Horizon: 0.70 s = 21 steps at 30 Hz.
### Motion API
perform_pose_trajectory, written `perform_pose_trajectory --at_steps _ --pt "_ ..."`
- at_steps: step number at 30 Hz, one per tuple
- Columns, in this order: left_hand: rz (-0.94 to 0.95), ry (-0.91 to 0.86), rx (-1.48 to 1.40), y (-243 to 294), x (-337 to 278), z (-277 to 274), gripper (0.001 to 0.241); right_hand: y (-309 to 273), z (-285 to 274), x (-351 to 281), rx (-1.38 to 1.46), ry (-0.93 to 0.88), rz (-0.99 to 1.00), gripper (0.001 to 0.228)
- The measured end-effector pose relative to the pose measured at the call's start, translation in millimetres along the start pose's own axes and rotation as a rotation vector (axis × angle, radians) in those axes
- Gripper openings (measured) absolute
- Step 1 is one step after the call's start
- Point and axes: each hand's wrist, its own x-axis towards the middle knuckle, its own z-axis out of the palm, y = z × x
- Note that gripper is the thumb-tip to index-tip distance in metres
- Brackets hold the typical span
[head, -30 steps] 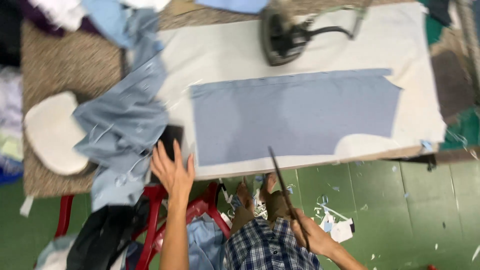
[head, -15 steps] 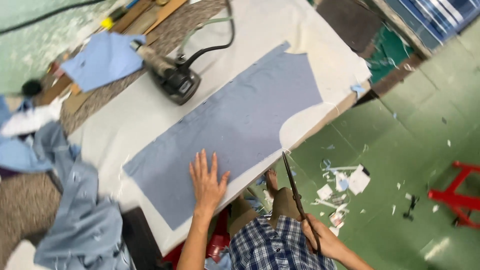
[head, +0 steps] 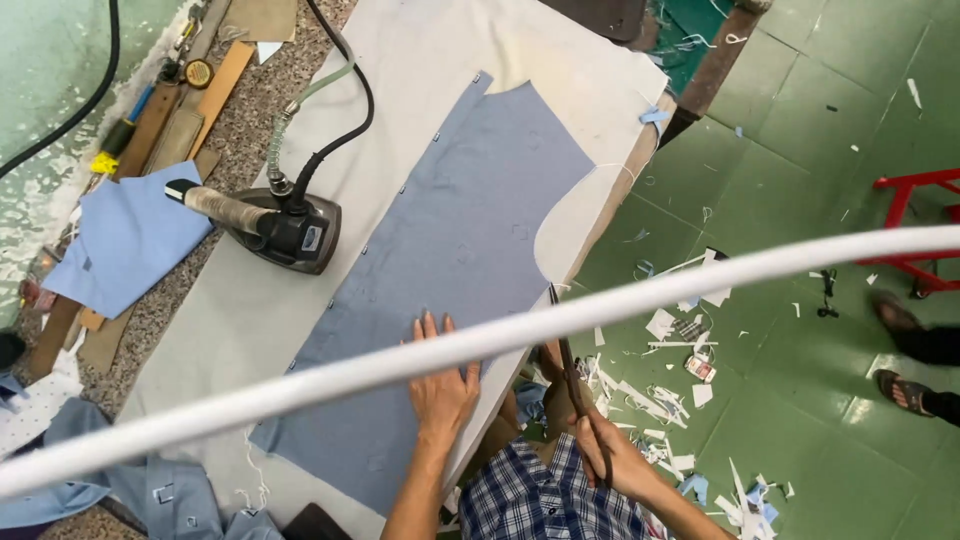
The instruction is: Ironing and pressing cut fabric pieces on a workstation using an industrial iron and a pressing block.
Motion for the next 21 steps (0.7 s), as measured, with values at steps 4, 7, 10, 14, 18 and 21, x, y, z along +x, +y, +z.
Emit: perform_pose_trajectory --at_steps 4,7,10,14,18,21 --pt "0.039 0.068 0.236 -5.6 2.4 9.4 0.073 -24.2 15.6 -3.8 -0.084 0.074 -0.017 0.067" --pt "0.033 0.054 0.211 -6.8 2.2 10.2 0.074 -32.3 19.3 -5.2 -0.055 0.109 0.029 0.074" --pt "0.033 0.045 0.208 -7.2 2.7 10.0 0.073 -28.2 7.4 -2.7 -0.022 0.097 -0.061 0.071" --pt "0.025 0.036 0.189 -6.5 3.2 9.4 0.073 -28.7 -47.3 19.2 -0.062 0.048 -0.265 0.061" --pt "-0.030 -0.016 0.052 -4.6 2.7 9.9 0.072 -91.9 -104.4 32.7 -0.183 0.239 -0.310 0.060" --pt "-0.038 -0.023 0.040 -6.7 2.9 15.8 0.073 -120.1 -135.5 41.6 -0.183 0.267 -0.271 0.065"
